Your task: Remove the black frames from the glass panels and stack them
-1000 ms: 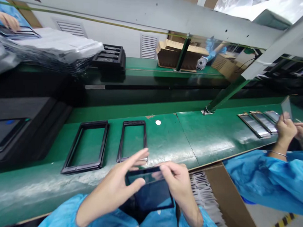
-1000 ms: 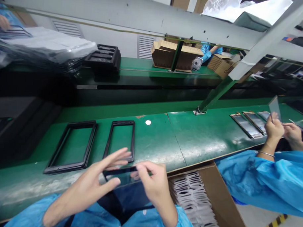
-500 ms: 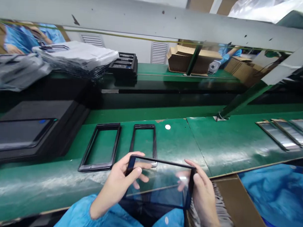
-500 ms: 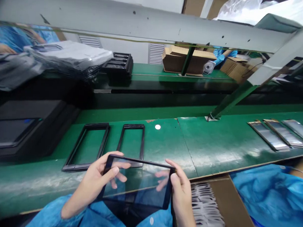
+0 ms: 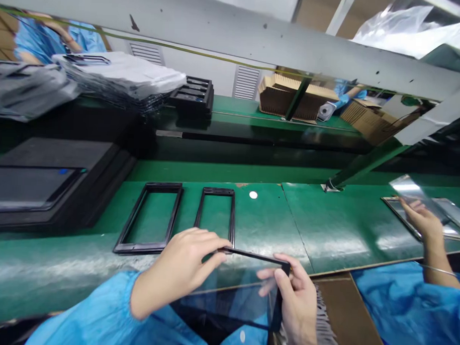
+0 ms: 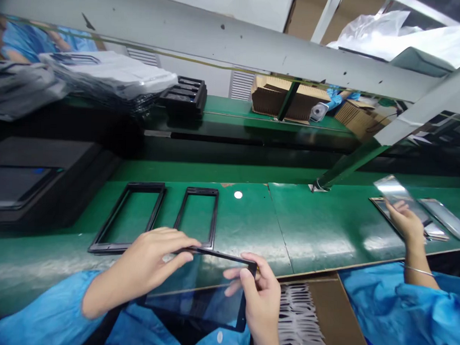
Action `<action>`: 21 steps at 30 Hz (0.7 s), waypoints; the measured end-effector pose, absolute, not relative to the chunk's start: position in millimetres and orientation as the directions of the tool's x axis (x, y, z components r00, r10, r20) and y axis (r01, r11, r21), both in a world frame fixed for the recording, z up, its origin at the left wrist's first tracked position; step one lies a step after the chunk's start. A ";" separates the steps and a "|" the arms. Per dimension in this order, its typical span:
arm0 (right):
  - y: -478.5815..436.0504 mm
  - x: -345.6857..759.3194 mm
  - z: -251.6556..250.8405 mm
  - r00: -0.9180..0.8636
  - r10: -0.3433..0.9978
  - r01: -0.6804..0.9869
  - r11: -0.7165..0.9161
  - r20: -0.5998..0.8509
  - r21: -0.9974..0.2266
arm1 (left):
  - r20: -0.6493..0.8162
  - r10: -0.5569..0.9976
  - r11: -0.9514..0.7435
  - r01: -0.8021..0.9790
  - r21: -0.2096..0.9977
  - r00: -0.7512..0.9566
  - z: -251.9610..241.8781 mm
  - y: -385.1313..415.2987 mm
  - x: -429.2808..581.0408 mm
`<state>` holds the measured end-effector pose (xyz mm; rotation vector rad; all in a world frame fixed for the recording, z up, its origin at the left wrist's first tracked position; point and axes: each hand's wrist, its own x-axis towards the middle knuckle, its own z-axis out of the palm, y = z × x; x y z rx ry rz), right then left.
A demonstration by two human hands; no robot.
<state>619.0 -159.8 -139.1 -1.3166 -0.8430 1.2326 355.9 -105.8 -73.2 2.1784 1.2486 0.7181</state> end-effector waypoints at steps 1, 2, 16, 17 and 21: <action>-158.8 619.5 -140.0 0.204 0.959 -0.232 -0.150 -0.199 -0.961 | 0.124 0.911 -0.350 0.579 0.737 0.394 -73.5 -106.0 356.0; -157.6 618.6 -141.3 0.199 0.958 -0.314 -0.136 -0.205 -0.940 | 0.049 0.938 -0.236 0.531 0.813 0.342 -76.1 -106.8 356.9; -141.7 585.4 -130.3 0.152 0.944 -0.354 -0.226 -0.294 -0.907 | -0.365 0.817 0.431 -0.053 0.901 0.446 -108.3 -131.7 373.5; -142.2 585.7 -128.2 0.148 0.943 -0.358 -0.230 -0.298 -0.905 | -0.369 0.815 0.432 -0.044 0.901 0.447 -106.7 -131.5 371.6; -145.3 583.5 -124.2 0.138 0.945 -0.366 -0.231 -0.298 -0.901 | -0.389 0.807 0.444 -0.021 0.896 0.444 -106.3 -130.9 369.8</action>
